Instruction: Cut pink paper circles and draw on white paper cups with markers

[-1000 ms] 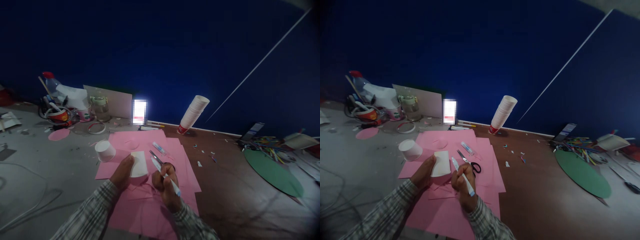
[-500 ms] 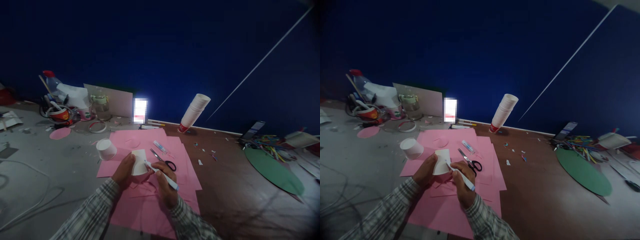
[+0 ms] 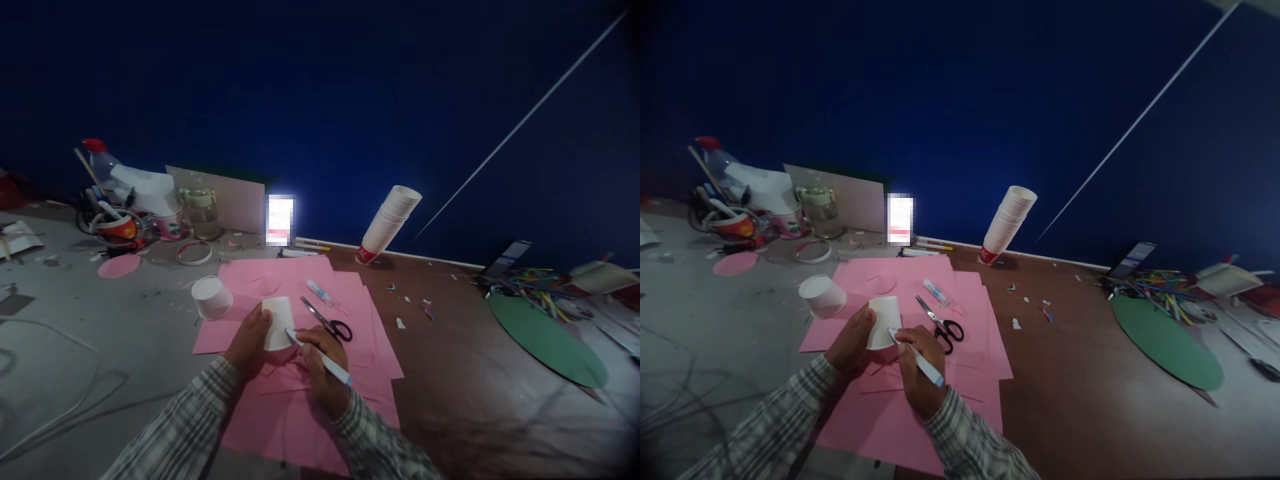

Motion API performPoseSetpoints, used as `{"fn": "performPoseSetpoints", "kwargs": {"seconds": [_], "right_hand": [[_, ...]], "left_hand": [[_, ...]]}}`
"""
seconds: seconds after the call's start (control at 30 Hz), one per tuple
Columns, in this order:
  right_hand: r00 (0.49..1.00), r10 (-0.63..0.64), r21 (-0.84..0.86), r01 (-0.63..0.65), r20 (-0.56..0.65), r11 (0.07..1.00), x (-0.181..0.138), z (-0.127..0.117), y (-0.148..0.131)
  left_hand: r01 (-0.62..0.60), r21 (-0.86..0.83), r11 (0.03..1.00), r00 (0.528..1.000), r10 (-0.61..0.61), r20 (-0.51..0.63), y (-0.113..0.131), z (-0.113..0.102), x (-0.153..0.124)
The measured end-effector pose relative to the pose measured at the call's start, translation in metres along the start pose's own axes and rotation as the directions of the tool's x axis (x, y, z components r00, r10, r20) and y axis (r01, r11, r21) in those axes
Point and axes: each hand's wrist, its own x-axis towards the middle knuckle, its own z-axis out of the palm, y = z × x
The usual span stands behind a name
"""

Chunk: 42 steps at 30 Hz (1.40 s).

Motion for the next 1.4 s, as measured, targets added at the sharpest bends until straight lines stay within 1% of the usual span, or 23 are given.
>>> {"fn": "performPoseSetpoints", "kwargs": {"seconds": [0.27, 0.67, 0.97, 1.2, 1.4], "right_hand": [[1.0, 0.002, -0.037, -0.003, -0.015, 0.999, 0.001, 0.002, 0.0], [1.0, 0.021, -0.048, -0.021, -0.001, 0.999, 0.001, 0.002, 0.002], [1.0, 0.025, -0.08, -0.025, -0.002, 0.996, 0.001, 0.002, 0.001], [1.0, 0.014, -0.074, -0.014, 0.001, 0.997, 0.0, 0.004, 0.001], [1.0, -0.015, -0.048, 0.015, 0.007, 0.999, 0.0, 0.003, -0.001]], "left_hand": [[-0.03, 0.018, 0.999, 1.0, 0.03, 0.009, -0.005, -0.003, 0.002], [-0.022, 0.053, 0.998, 0.999, 0.023, -0.026, 0.008, 0.003, 0.0], [-0.016, -0.007, 1.0, 1.0, 0.016, 0.001, -0.004, -0.002, 0.002], [-0.02, -0.024, 1.0, 1.0, 0.02, -0.002, -0.004, -0.001, 0.002], [-0.02, 0.0, 1.0, 1.0, 0.02, -0.011, -0.003, -0.001, 0.003]]}}
